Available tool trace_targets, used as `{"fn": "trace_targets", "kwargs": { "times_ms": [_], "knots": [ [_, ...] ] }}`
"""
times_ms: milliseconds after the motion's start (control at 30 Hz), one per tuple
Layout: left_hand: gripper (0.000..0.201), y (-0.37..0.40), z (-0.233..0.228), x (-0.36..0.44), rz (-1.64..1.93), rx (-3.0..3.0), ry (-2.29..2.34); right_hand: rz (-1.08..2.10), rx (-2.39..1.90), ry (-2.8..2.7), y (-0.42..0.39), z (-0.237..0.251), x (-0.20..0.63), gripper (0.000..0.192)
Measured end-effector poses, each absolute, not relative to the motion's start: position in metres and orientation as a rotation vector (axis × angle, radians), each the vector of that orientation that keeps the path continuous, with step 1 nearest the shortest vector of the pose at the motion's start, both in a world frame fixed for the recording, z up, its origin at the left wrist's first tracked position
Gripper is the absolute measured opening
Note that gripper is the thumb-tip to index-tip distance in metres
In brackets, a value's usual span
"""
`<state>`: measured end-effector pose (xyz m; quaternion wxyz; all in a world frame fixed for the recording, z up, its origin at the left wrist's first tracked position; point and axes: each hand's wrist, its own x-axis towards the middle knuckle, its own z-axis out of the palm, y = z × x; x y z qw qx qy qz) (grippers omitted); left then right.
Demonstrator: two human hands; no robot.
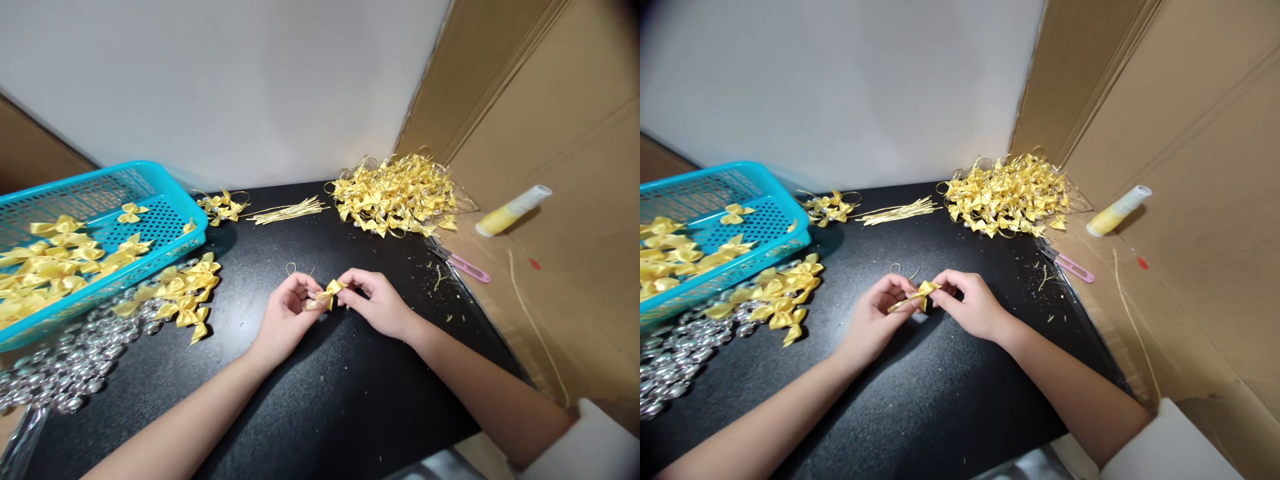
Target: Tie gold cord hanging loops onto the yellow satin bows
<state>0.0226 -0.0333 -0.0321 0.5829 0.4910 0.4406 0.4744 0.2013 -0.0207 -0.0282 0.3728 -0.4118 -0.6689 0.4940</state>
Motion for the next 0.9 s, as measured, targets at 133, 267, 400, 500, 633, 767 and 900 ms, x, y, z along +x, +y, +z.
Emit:
{"fn": "trace_targets", "kwargs": {
  "times_ms": [133, 267, 400, 500, 633, 767, 900],
  "knots": [
    [0.02, -0.0352, -0.0324, 0.0225, 1.056, 1.241, 1.034, 1.161, -1.054, -1.773, -0.0209, -0.0264, 0.2013, 0.012],
    [0.017, -0.0347, -0.0359, 0.0224, 1.037, 1.233, 1.065, 1.062, -1.057, -1.819, -0.0215, -0.0251, 0.202, 0.018],
    [0.015, -0.0324, -0.0379, 0.0233, 1.072, 1.196, 1.099, 1.0, -1.017, -1.848, -0.0228, -0.0262, 0.2017, 0.022],
    [0.014, -0.0316, -0.0378, 0.0236, 1.098, 1.168, 1.12, 0.984, -0.961, -1.892, -0.0239, -0.0267, 0.2019, 0.021],
    [0.014, -0.0326, -0.0374, 0.0237, 1.075, 1.168, 1.121, 0.871, -1.022, -1.819, -0.0233, -0.026, 0.2038, 0.013],
    [0.014, -0.0344, -0.0384, 0.0235, 1.037, 1.228, 1.112, 0.823, -1.075, -1.807, -0.0233, -0.0272, 0.2023, 0.016],
    [0.016, -0.0347, -0.0409, 0.0236, 1.042, 1.245, 1.113, 0.835, -1.082, -1.864, -0.0255, -0.0307, 0.1984, 0.019]
  ]
}}
